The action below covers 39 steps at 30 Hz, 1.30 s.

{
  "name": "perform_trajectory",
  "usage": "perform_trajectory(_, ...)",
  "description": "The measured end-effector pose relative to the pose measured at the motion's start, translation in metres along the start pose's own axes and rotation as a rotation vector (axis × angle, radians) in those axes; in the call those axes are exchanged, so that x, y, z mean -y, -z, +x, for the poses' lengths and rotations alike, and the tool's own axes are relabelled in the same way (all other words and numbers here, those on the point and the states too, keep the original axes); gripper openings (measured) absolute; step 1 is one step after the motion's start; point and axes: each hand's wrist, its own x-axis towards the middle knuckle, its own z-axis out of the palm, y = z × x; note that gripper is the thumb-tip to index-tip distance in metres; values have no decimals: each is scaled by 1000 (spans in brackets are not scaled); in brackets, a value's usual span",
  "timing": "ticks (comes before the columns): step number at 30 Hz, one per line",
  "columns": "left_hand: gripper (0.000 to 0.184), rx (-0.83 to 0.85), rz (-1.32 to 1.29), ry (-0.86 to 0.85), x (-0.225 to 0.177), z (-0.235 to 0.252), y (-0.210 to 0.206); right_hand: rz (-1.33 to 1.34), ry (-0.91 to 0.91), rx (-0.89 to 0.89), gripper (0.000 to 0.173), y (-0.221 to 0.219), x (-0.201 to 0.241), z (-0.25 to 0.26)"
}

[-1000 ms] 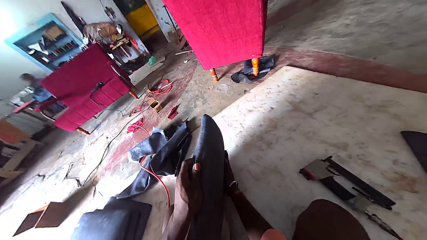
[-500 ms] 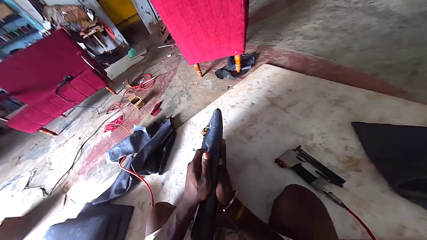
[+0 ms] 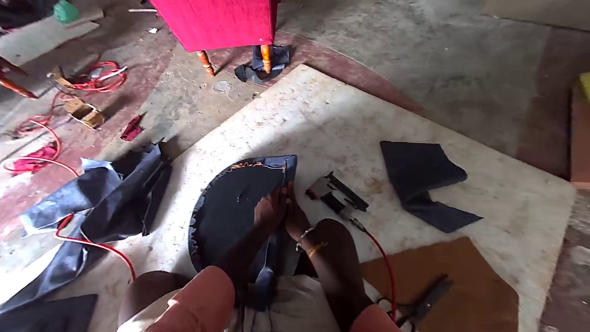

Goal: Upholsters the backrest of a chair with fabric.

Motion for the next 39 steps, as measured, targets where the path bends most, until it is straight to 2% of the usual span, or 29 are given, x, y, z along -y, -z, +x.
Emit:
perform_trajectory(2, 51, 20, 95, 91, 20, 15, -21, -290, -88, 249, 58, 42, -10, 18)
perform_trajectory(3, 52, 23, 128, 125, 33, 20, -30, -432, -126, 270, 55, 62, -22, 28)
perform_trajectory(5, 54, 77, 183, 182, 58, 28, -43, -655, -199, 138, 53, 94, -65, 46)
perform_trajectory(7, 56, 110, 219, 200, 70, 23, -49, -708, -231, 71, 70, 114, -115, 58)
perform_trajectory(9, 56, 79, 254, 179, 73, 18, -47, -727, -240, 33, 84, 119, -142, 63)
perform_trajectory(12, 51, -140, 327, 1, 96, 24, -54, -787, -405, 52, 80, 114, -125, 66)
perform_trajectory(14, 47, -246, 255, -85, 118, 37, -66, -731, -505, 27, 78, 113, -100, 69)
perform_trajectory(16, 44, -277, 141, -119, 128, 45, -75, -672, -515, -33, 73, 115, -78, 68)
perform_trajectory(19, 43, -273, 44, -84, 126, 49, -79, -708, -307, 7, 63, 117, -55, 66)
perform_trajectory(21, 44, -274, 1, -64, 124, 48, -79, -761, -152, 171, 62, 112, -43, 69)
perform_trajectory(23, 45, -288, -32, -77, 124, 47, -78, -782, -69, 295, 50, 97, -29, 75)
perform_trajectory(25, 47, -307, -40, -95, 125, 46, -80, -759, -45, 312, 47, 80, -29, 82)
perform_trajectory(29, 45, -314, -63, -90, 123, 47, -78, -797, -15, 280, 52, 59, -29, 96)
perform_trajectory(34, 46, -280, -52, -80, 123, 47, -74, -891, -53, 283, 55, 49, -26, 100)
perform_trajectory(39, 45, -244, -45, -79, 124, 46, -69, -824, -22, 299, 56, 47, -25, 94)
